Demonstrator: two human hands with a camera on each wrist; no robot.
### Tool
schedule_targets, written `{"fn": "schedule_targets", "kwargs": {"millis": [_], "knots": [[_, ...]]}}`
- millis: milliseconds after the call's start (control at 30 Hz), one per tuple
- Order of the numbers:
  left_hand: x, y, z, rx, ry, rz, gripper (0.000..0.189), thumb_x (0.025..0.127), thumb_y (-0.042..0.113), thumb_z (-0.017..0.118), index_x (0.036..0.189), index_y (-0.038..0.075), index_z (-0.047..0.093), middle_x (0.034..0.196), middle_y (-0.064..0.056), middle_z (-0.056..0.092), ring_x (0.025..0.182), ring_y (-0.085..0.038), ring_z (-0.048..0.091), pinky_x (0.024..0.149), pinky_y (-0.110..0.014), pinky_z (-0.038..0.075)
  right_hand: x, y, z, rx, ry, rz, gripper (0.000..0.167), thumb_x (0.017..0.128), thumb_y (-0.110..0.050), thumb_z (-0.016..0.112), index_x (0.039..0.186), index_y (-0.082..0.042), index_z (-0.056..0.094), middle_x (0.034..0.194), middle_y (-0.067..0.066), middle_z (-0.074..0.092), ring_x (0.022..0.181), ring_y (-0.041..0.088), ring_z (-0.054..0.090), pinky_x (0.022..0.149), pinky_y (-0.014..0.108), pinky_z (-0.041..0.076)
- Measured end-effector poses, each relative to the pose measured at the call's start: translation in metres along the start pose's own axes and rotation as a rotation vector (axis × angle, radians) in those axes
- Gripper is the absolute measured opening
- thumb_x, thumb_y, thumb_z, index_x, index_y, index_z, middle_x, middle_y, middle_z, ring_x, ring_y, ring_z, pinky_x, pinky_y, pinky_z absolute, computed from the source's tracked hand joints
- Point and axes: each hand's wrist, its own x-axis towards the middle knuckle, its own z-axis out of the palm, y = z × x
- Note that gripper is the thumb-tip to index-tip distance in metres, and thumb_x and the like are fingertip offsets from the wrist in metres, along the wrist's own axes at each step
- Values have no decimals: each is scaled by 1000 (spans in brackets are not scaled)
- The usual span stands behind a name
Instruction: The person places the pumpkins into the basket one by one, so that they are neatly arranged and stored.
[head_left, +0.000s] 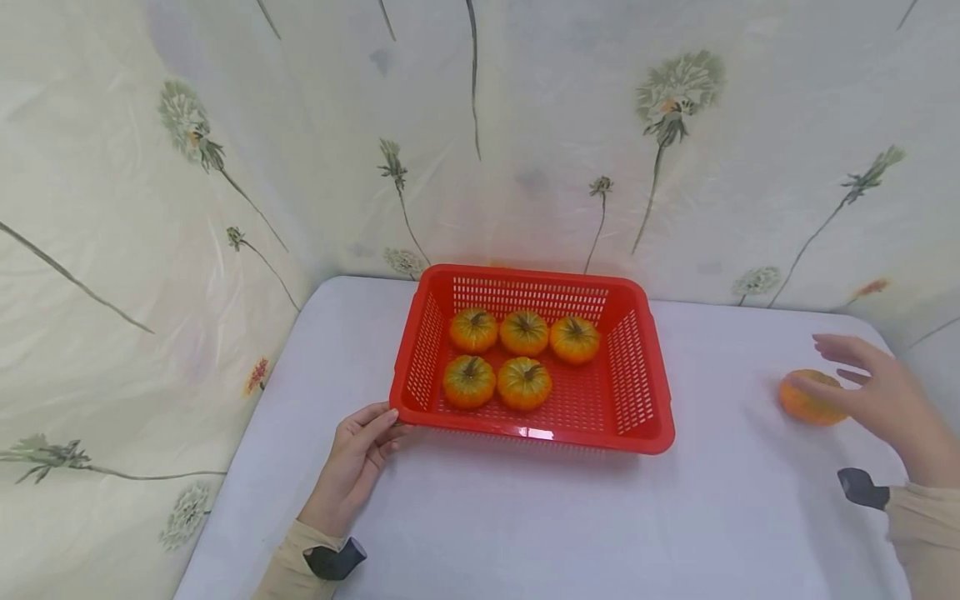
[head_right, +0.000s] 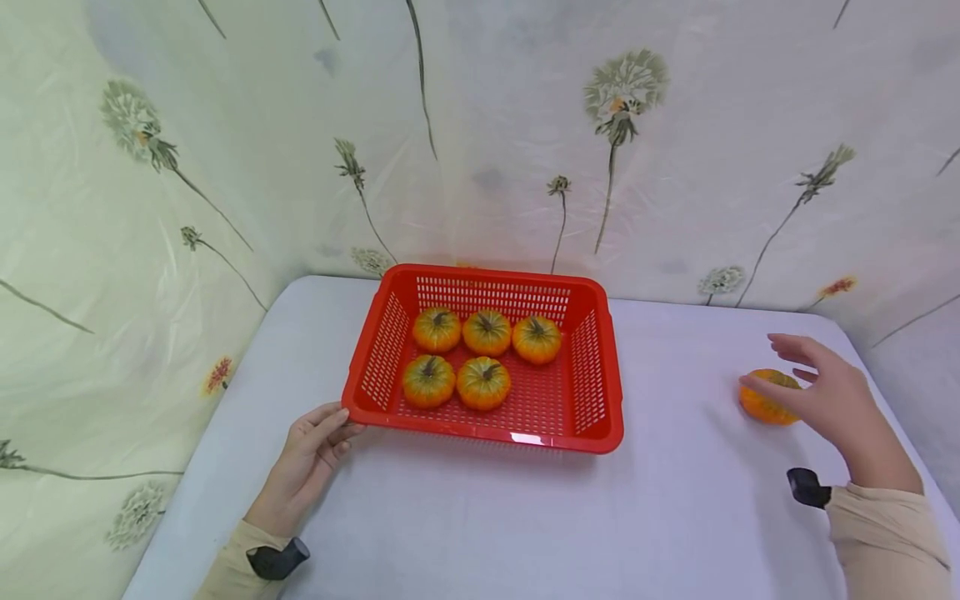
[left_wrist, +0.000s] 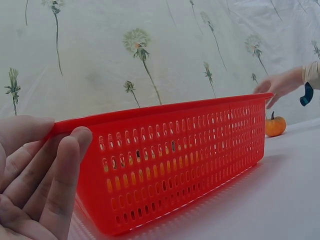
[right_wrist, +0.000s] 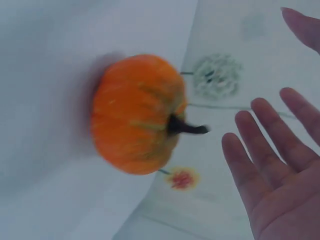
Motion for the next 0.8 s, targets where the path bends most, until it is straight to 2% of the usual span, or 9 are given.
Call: {"fn": "schedule_targets", "kwargs": {"millis": [67, 133, 200, 233, 367, 433, 467, 500, 800], "knots": [[0, 0, 0, 3, -2, 1, 19, 105, 9, 58, 109, 18, 74, 104, 3, 79, 90, -8, 76, 78, -17, 59, -4, 9, 1, -5, 2, 43, 85, 92, -37, 80, 157, -5, 37, 146, -15, 53, 132, -5, 45, 107, 3, 35], [0, 0, 0, 4, -2, 2, 20, 105, 9, 58, 109, 18, 74, 103, 3, 79, 90, -8, 76, 77, -17, 59, -7, 18, 2, -25, -18, 97, 88, 95, -42, 74, 160, -4, 29, 161, 12, 45, 144, 27, 42, 123, 33, 36], [0, 0, 0, 5, 1, 0, 20, 105, 8, 58, 108, 18, 75, 102, 4, 79, 90, -8, 76, 78, -17, 59, -10, 25, 3, -52, -41, 158, 91, 98, -48, 68, 162, -2, 22, 159, 38, 30, 141, 55, 32, 117, 64, 32], [0, 0, 0, 6, 1, -1, 20, 105, 8, 58, 108, 18, 74, 102, 4, 79, 89, -8, 76, 78, -17, 59, -11, 29, 4, -53, -43, 171, 91, 98, -47, 67, 162, -1, 21, 159, 39, 29, 138, 61, 31, 115, 65, 35], [0, 1, -1, 3, 0, -8, 19, 105, 8, 58, 108, 18, 74, 100, 4, 79, 89, -8, 76, 78, -17, 59, -16, 43, 7, -38, -58, 224, 91, 100, -47, 66, 161, 1, 19, 158, 42, 27, 139, 63, 26, 108, 70, 37], [0, 1, 0, 6, 2, -7, 19, 105, 9, 58, 108, 18, 74, 100, 4, 79, 89, -8, 76, 78, -17, 59, -16, 49, 9, -24, -57, 247, 92, 99, -48, 66, 161, 2, 20, 158, 42, 28, 141, 63, 24, 108, 73, 35], [0, 1, 0, 8, 4, -6, 19, 105, 8, 58, 108, 18, 74, 100, 4, 79, 89, -7, 76, 77, -17, 59, -16, 50, 10, -14, -62, 265, 93, 99, -49, 65, 161, 3, 18, 159, 42, 25, 142, 64, 21, 101, 82, 29], [0, 0, 0, 10, 5, -4, 19, 105, 8, 58, 108, 18, 74, 99, 4, 79, 89, -7, 76, 77, -16, 59, -16, 52, 11, -5, -66, 280, 94, 99, -49, 65, 161, 3, 17, 159, 41, 24, 143, 64, 19, 101, 84, 27], [1, 0, 0, 11, 7, -4, 18, 104, 9, 60, 107, 18, 75, 100, 4, 78, 89, -8, 76, 76, -17, 59, -12, 63, 19, -17, -91, 359, 100, 97, -54, 65, 161, 3, 13, 161, 42, 17, 140, 67, 23, 100, 81, 33]]}}
